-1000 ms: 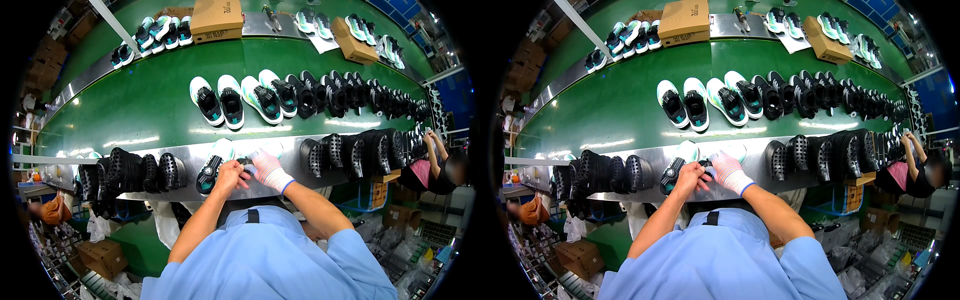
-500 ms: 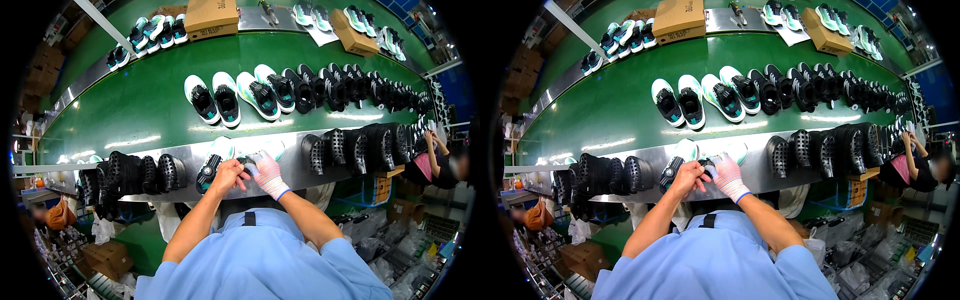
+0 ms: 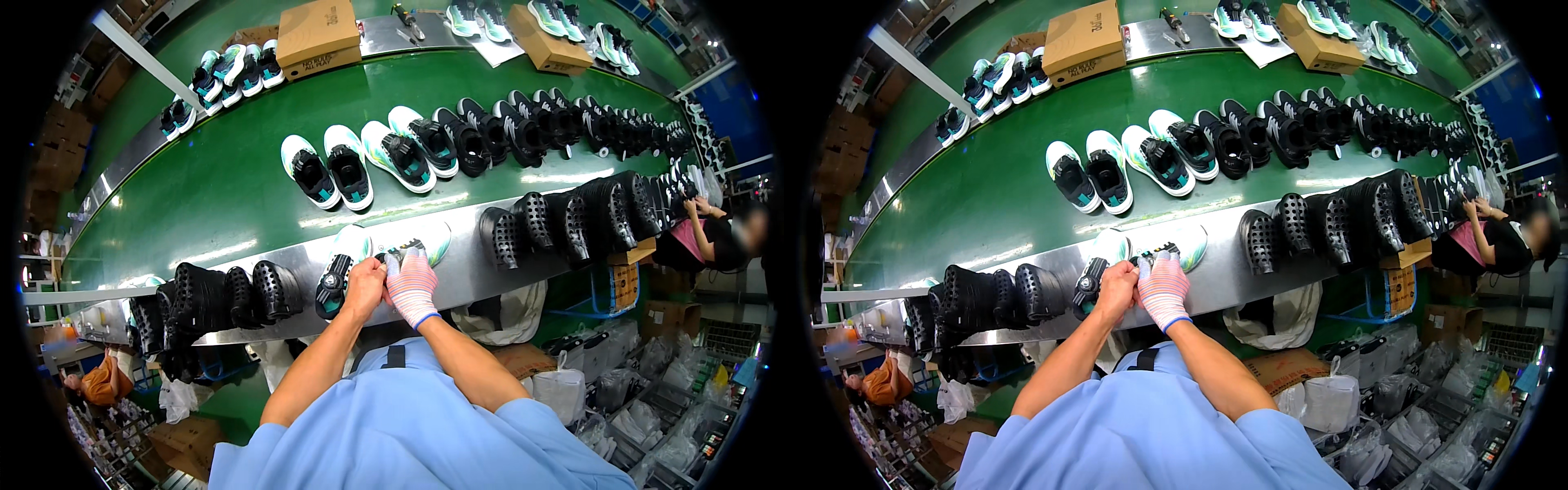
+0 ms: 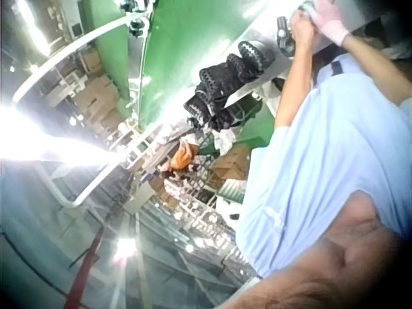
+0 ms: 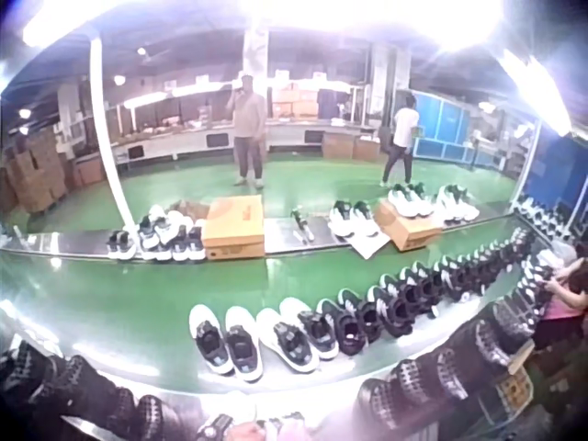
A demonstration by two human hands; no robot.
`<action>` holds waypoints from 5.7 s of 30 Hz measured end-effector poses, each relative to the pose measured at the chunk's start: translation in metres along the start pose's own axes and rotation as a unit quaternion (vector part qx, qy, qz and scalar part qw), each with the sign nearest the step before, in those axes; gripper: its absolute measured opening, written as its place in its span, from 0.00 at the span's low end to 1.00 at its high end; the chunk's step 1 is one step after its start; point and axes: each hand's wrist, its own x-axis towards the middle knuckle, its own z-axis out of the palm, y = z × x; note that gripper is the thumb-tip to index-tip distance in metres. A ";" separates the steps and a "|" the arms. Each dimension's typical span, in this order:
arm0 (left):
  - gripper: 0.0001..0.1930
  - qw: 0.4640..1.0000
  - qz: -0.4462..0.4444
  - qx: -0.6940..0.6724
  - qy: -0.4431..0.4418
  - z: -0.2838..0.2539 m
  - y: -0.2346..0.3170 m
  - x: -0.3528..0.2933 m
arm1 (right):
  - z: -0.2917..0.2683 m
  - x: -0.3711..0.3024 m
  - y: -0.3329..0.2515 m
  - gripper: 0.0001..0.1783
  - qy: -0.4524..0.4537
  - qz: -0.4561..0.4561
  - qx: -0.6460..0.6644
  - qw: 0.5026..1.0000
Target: The person picks up pairs of shoes from a conveyor belt, checks the laces and tongue, and then places them on a separate shelf.
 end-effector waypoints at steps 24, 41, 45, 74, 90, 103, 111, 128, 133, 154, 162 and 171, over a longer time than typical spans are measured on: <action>0.23 0.854 0.237 0.441 0.145 -0.026 -0.045 -0.108 | -0.041 0.000 0.023 0.26 -0.281 -0.196 0.098 0.934; 0.30 0.774 0.255 0.570 0.105 -0.059 -0.049 -0.106 | -0.023 -0.022 -0.009 0.50 -0.219 -0.187 -0.125 0.950; 0.31 0.839 0.168 0.514 0.068 -0.048 -0.055 -0.108 | -0.018 -0.010 -0.024 0.48 -0.277 -0.247 -0.178 0.911; 0.19 0.552 -0.104 0.466 0.684 -0.246 -0.082 -0.532 | -0.043 0.069 -0.109 0.25 -0.399 -0.187 0.226 0.869; 0.20 0.579 -0.018 0.641 0.503 -0.576 -0.029 -0.379 | 0.000 -0.046 -0.253 0.18 -0.354 -0.178 0.205 0.895; 0.07 0.552 -0.040 0.717 0.423 -0.583 -0.057 -0.289 | 0.027 -0.023 -0.234 0.24 -0.345 -0.168 0.176 0.907; 0.10 0.510 -0.088 0.764 0.386 -0.558 -0.065 -0.265 | 0.038 -0.028 -0.245 0.24 -0.363 -0.180 0.194 0.894; 0.18 0.402 0.087 0.828 0.380 -0.565 -0.075 -0.274 | 0.029 -0.029 -0.224 0.24 -0.332 -0.152 0.208 0.908; 0.19 0.440 0.168 0.796 0.379 -0.572 -0.074 -0.286 | 0.028 -0.028 -0.222 0.25 -0.324 -0.147 0.233 0.905; 0.23 0.533 0.157 0.729 0.399 -0.600 -0.033 -0.286 | 0.013 -0.022 -0.184 0.24 -0.270 -0.136 0.220 0.928; 0.19 0.555 0.337 0.522 0.553 -0.570 0.015 -0.309 | 0.002 -0.019 -0.171 0.22 -0.213 -0.108 0.220 0.946; 0.12 0.841 0.498 0.118 0.176 -0.213 0.034 -0.180 | 0.023 -0.019 -0.132 0.20 -0.194 -0.034 0.193 0.961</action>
